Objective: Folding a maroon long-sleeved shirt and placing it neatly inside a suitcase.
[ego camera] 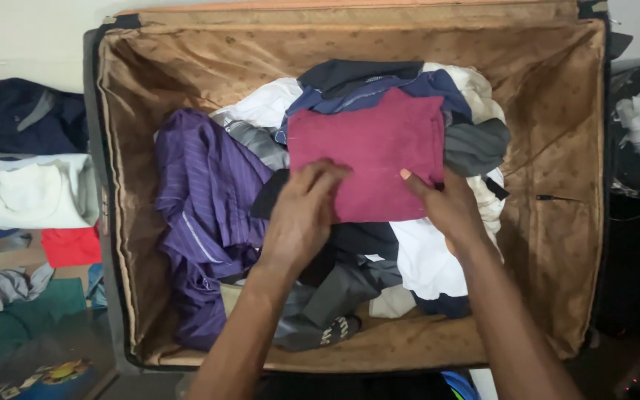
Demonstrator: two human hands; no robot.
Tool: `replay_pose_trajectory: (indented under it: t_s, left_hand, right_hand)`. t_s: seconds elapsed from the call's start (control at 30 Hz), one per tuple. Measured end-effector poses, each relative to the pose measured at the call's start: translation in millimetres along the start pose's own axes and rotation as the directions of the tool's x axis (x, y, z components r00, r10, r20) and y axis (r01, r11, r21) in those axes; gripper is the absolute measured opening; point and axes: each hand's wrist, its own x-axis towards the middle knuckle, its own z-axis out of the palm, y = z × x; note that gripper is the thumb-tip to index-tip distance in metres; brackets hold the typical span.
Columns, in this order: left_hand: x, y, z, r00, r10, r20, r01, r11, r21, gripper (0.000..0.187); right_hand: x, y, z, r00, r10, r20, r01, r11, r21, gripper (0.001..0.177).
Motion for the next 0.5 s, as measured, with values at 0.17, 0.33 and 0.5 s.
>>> replay_pose_trajectory:
  t_s: [0.17,0.33,0.5]
  left_hand:
    - [-6.5,5.5,1.1,0.974,-0.064,0.217,0.078,0.995,-0.059,0.062]
    - [-13.9,10.1,3.1,0.94,-0.124,0.317,0.126,0.992,0.012,0.08]
    - [-27.3,3.7,1.9,0.938,-0.17,0.303,0.178,0.984,0.002,0.084]
  right_hand:
    - [1.3,22.9,-1.2,0.987,-0.091,-0.133,0.066,0.981,-0.18,0.031]
    - [-4.9,30.2,2.6,0.936,-0.304,-0.179,0.202,0.877,-0.435,0.036]
    - [-23.6,22.7,10.6,0.916,-0.387,-0.105,0.34,0.888,-0.309,0.046]
